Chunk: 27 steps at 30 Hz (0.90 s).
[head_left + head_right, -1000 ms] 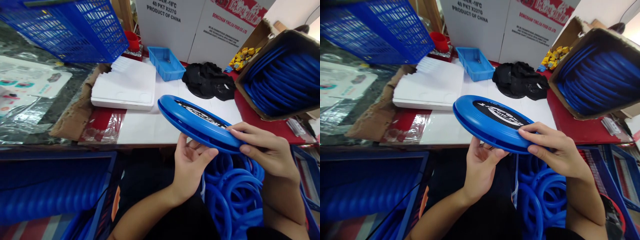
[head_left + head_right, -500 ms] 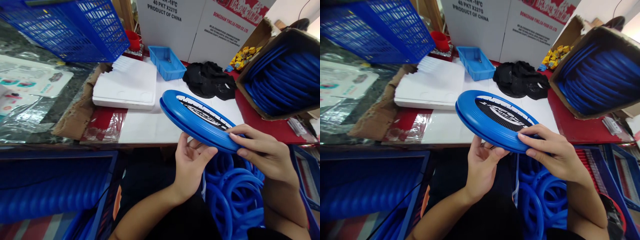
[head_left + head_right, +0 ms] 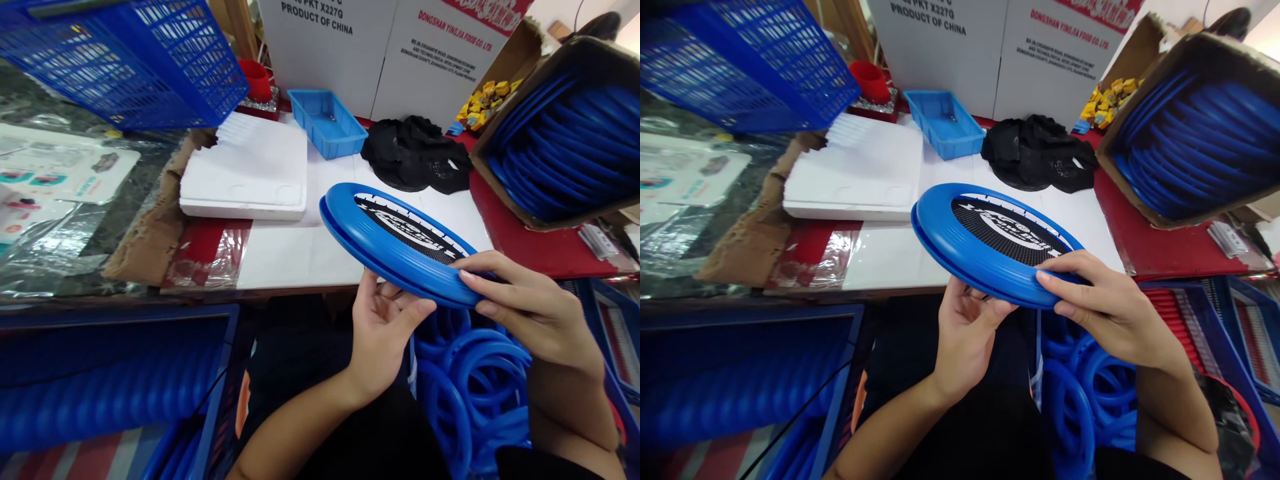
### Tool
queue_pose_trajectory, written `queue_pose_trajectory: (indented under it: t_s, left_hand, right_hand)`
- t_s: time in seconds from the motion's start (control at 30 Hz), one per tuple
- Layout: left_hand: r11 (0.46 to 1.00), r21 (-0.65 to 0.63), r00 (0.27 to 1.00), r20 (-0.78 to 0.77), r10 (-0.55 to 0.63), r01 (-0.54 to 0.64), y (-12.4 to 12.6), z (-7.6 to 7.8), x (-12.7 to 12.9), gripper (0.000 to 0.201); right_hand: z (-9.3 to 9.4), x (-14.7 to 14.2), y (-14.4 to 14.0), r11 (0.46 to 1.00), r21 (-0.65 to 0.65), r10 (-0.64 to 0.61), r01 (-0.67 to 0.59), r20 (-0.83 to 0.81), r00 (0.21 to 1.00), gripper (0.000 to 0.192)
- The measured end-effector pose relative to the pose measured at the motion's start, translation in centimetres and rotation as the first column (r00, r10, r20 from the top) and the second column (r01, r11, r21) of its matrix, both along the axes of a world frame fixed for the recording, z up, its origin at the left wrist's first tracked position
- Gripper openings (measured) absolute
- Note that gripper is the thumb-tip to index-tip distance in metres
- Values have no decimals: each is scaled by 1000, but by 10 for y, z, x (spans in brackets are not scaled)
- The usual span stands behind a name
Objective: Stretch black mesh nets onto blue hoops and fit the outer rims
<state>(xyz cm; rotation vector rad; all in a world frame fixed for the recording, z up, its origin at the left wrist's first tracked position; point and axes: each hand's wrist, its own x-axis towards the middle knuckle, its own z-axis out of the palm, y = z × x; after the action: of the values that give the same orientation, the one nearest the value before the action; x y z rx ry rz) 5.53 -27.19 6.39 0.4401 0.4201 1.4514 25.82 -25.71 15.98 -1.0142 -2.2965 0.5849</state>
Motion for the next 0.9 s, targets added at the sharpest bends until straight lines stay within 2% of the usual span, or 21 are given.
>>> queue_pose_trajectory:
  t_s: [0.3, 0.47, 0.57, 0.7, 0.8, 0.9]
  left_hand:
    - [1000, 4, 1000, -2, -29, 29, -1, 4, -3, 47]
    - [996, -75, 998, -36, -56, 54, -2, -2, -8, 52]
    - [987, -142, 995, -54, -80, 72, -3, -9, -12, 50]
    - [968, -247, 996, -56, -63, 47, -2, -22, -17, 50]
    - [943, -333, 991, -121, -50, 7, -2, -38, -19, 55]
    - [916, -394, 969, -246, -23, -78, -7, -58, -19, 57]
  right_hand:
    - [-3, 1, -3, 999, 41, 6, -7, 18, 1000, 63]
    - [-19, -2, 2, 999, 49, 21, -23, 25, 999, 64]
    - [-45, -8, 7, 996, 90, 16, -20, 38, 999, 64]
    - [-100, -22, 8, 981, 190, 11, -28, 93, 996, 68]
    - [-142, -32, 0, 971, 237, -22, -2, 101, 995, 70]
    - [-171, -39, -16, 966, 255, -75, 43, 116, 990, 75]
